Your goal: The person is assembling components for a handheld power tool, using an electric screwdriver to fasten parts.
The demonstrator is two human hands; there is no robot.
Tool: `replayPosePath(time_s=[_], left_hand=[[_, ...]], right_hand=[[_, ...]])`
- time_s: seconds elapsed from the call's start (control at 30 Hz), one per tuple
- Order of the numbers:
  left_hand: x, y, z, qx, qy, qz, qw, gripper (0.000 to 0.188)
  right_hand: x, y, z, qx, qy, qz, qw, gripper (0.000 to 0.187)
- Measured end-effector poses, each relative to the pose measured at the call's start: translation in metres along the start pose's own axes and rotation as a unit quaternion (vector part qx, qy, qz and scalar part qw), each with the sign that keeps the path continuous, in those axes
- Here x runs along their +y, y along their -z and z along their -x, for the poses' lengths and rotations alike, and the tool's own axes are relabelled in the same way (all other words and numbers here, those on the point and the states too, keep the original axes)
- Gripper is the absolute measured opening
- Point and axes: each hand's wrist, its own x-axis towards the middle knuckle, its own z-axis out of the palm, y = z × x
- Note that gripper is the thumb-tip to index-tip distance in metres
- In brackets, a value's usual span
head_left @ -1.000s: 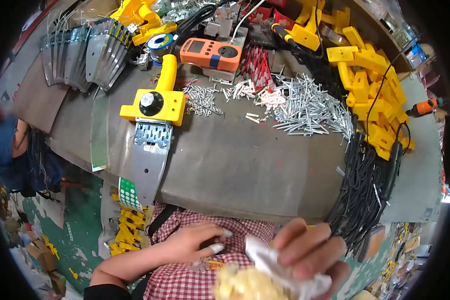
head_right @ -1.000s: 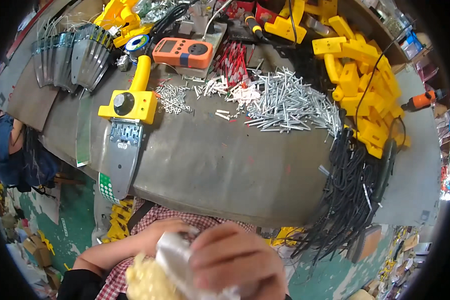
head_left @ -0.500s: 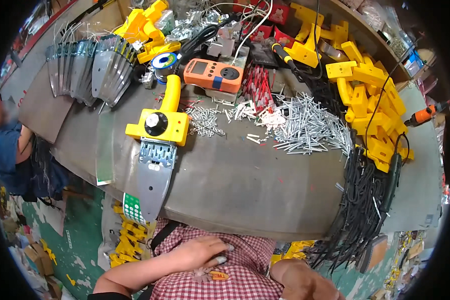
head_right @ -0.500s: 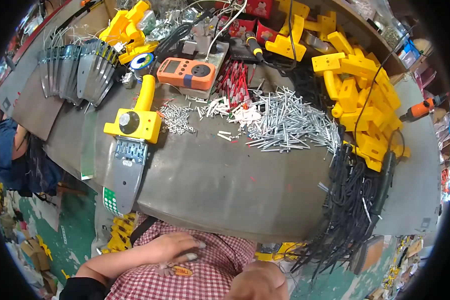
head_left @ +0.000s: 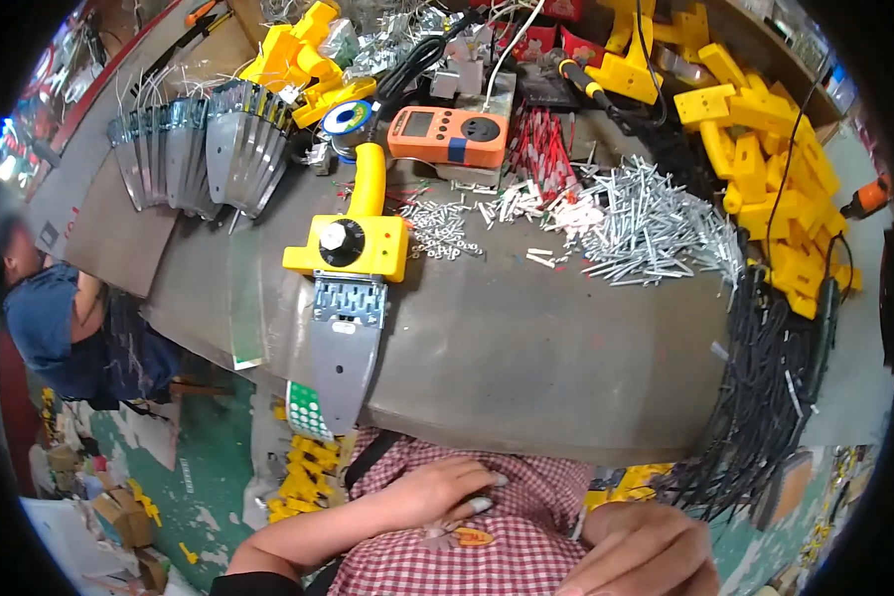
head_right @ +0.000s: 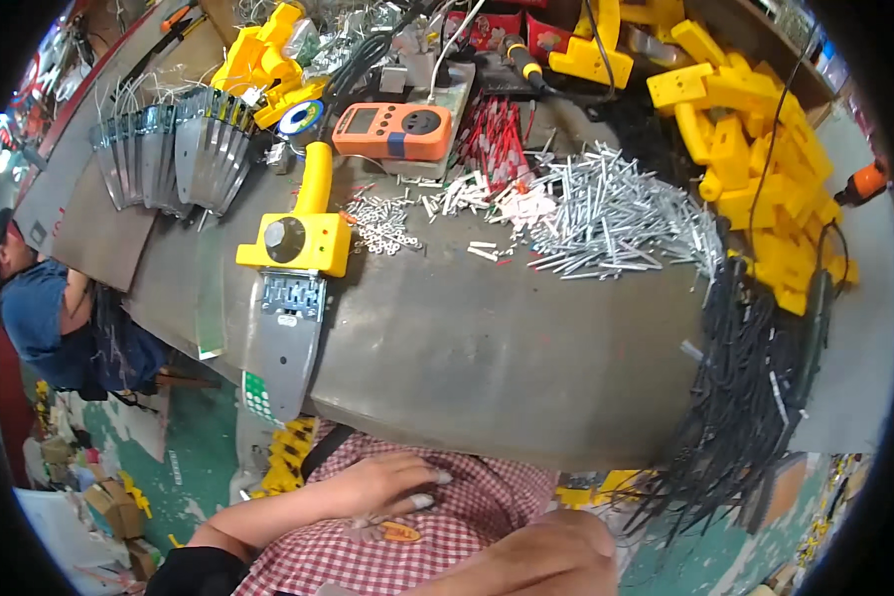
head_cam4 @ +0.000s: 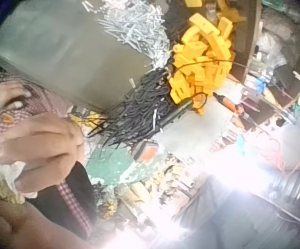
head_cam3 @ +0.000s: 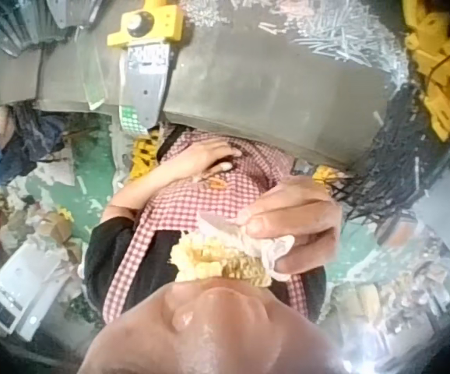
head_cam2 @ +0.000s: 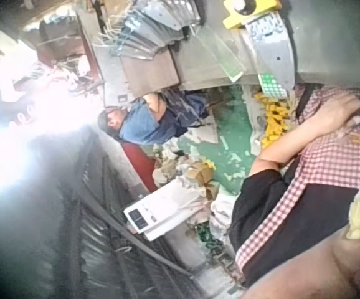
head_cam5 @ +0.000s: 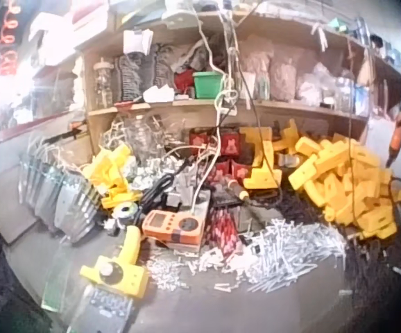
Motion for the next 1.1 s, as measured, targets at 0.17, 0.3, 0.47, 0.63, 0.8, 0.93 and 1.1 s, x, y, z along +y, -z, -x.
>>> replayPosePath(time_s=[0.17, 0.3, 0.47, 0.63, 0.8, 0.93, 1.1], left_hand=[[0.006, 0.002, -0.002, -0.004, 0.015, 0.001, 1.000, 0.036], [0.001, -0.001, -0.002, -0.007, 0.008, 0.001, 1.000, 0.037], [0.000, -0.001, -0.001, -0.014, 0.013, -0.002, 1.000, 0.039], [0.003, -0.003, -0.002, -0.002, 0.010, 0.003, 1.000, 0.039], [-0.002, 0.001, -0.005, -0.014, 0.022, 0.004, 1.000, 0.039], [-0.003, 0.003, -0.010, -0.011, 0.019, -0.008, 1.000, 0.037], [0.000, -0.002, -0.004, -0.001, 0.022, -0.006, 1.000, 0.036]], right_hand=[[0.017, 0.003, 0.002, 0.020, 0.095, 0.000, 0.995, 0.027], [0.003, -0.019, 0.016, 0.119, -0.060, -0.223, 0.966, 0.037], [0.006, -0.015, 0.018, 0.143, -0.078, -0.264, 0.951, 0.033], [0.049, -0.007, -0.003, 0.038, 0.227, -0.062, 0.971, 0.029], [0.016, -0.009, -0.011, 0.073, 0.025, -0.030, 0.997, 0.017], [0.037, -0.034, 0.001, 0.226, 0.130, -0.009, 0.965, 0.015], [0.055, -0.078, -0.035, 0.459, 0.259, 0.014, 0.850, 0.015]])
